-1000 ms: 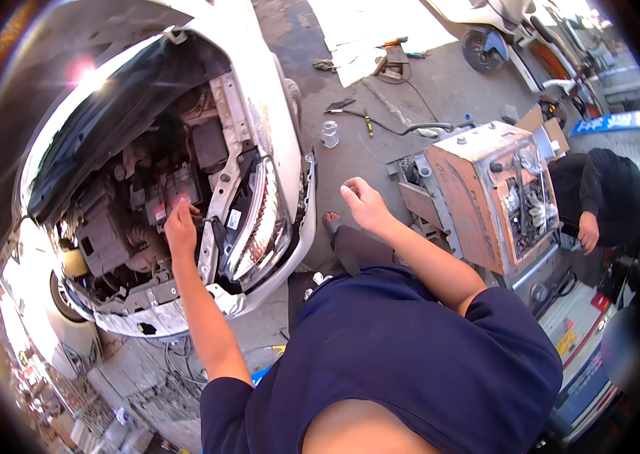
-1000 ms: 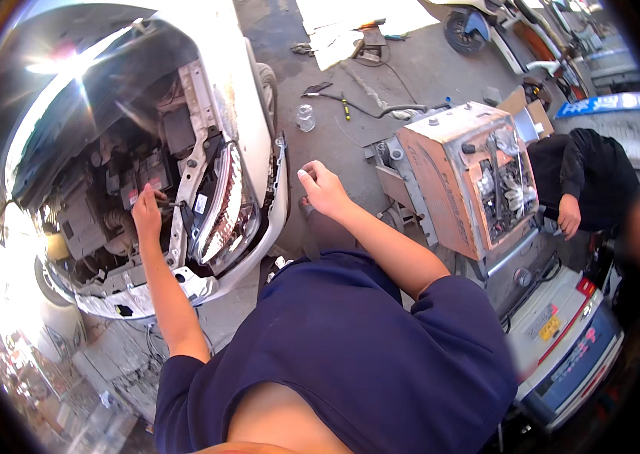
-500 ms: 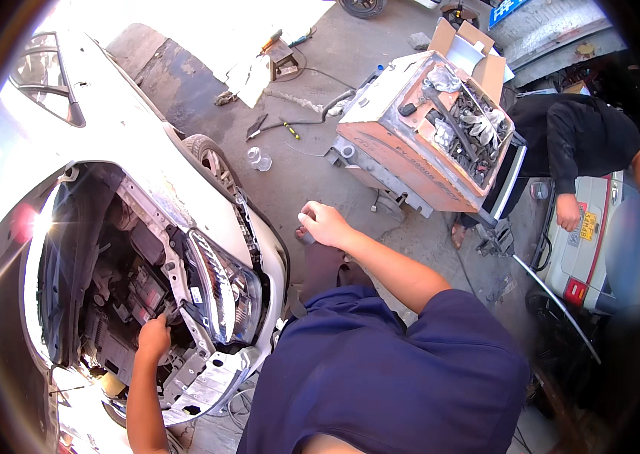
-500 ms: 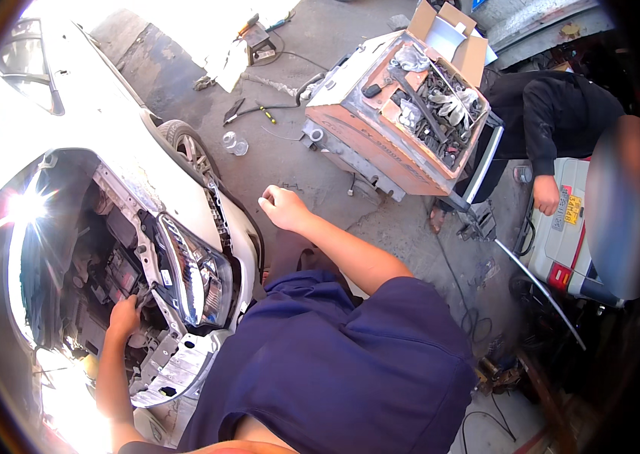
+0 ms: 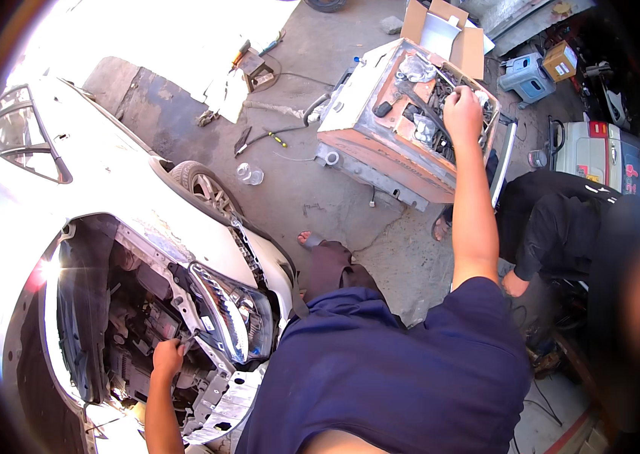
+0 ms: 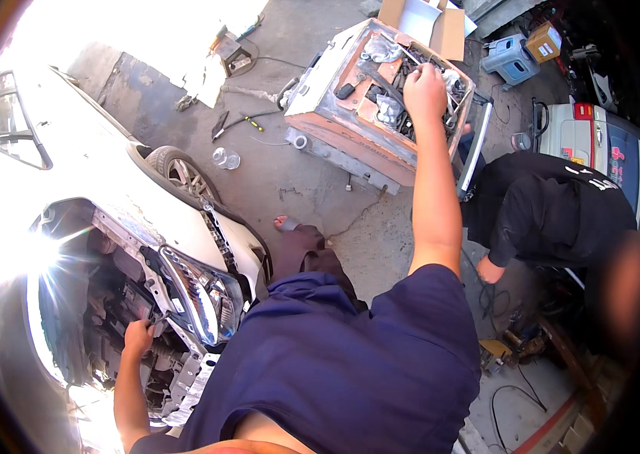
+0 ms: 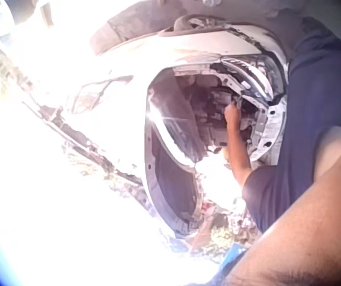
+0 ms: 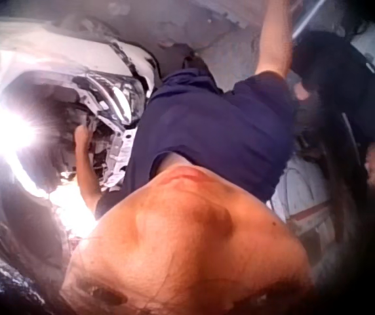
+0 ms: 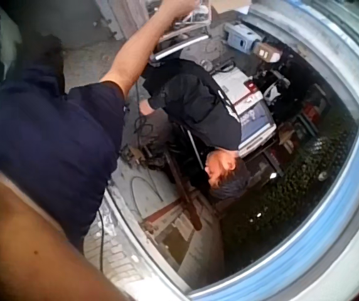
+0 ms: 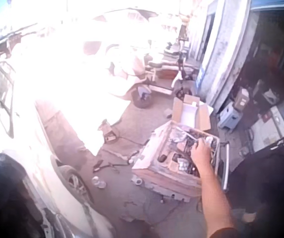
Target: The person uses a screwdriver to remove screws from the front bumper of a white car. They then detach the bumper cover and work on the headlight assembly area, removing additional fasteners and adjusting components.
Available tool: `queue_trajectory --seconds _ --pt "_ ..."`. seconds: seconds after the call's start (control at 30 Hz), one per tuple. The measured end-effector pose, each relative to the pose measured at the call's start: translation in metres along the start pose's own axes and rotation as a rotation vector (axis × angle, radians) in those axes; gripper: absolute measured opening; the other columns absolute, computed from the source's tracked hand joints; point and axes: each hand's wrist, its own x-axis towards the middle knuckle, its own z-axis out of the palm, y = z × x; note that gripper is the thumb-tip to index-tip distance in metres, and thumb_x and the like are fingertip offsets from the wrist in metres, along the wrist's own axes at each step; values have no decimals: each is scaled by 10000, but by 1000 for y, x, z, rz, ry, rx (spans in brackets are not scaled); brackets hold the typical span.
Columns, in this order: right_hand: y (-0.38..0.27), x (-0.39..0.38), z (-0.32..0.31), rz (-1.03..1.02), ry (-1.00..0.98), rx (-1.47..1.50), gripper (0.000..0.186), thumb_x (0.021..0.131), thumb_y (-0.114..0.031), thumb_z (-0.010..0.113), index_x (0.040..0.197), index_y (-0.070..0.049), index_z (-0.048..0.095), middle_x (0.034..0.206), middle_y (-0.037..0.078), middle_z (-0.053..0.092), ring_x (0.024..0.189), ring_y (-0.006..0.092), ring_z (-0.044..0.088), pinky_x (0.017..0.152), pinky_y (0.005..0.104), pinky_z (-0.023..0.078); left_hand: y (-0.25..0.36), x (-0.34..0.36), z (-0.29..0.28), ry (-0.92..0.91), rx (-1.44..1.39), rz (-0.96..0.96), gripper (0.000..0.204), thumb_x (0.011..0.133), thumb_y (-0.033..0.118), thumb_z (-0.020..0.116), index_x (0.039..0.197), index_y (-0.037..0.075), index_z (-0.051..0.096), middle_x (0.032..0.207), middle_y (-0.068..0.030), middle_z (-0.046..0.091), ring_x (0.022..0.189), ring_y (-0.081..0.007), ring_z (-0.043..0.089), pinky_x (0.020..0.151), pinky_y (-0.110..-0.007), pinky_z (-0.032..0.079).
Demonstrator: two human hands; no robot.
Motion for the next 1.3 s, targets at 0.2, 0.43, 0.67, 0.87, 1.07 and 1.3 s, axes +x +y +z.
queue_trajectory --seconds 0.2,0.43,0.67,0.87,1.07,1.3 --pt "62 89 37 30 -556 -441 319 877 -222 549 1146 -84 653 1234 176 647 1163 361 609 977 500 477 40 2 -4 175 35 -194 247 862 229 644 833 -16 652 784 -249 665 806 -437 653 724 -504 515" --pt "82 77 35 -110 -314 -490 252 915 -327 623 1071 -132 665 1050 137 706 1033 334 657 883 489 475 60 16 44 1200 -794 -647 238 914 192 641 811 -12 574 697 -97 597 617 -208 563 649 -354 461" --pt "56 91 -43 -141 70 -376 273 1011 -324 471 1135 -144 633 1011 97 703 922 314 666 739 504 500 83 71 76 1844 -1420 -1070 391 871 317 637 750 -51 585 621 -38 505 582 -149 451 591 -325 388" --pt "-96 50 -129 -7 -820 711 241 1019 -253 505 1195 -105 581 768 60 583 539 175 555 525 338 495 36 58 104 1409 -1778 -267 389 898 173 559 553 92 397 487 -8 401 393 -116 369 409 -303 311" --pt "-249 -160 -171 258 -2092 963 402 984 -150 526 1367 -44 458 783 40 512 615 165 540 545 373 533 21 1 69 1602 -1943 -20 405 952 211 597 600 97 431 493 -3 398 402 -120 385 421 -299 371" --pt "-350 -328 -172 -162 -2493 346 434 998 -110 486 1405 6 390 807 91 570 599 184 577 555 378 579 152 -108 51 1464 -694 -162 448 753 97 725 1188 163 640 1166 -83 635 762 -280 680 645 -369 542"
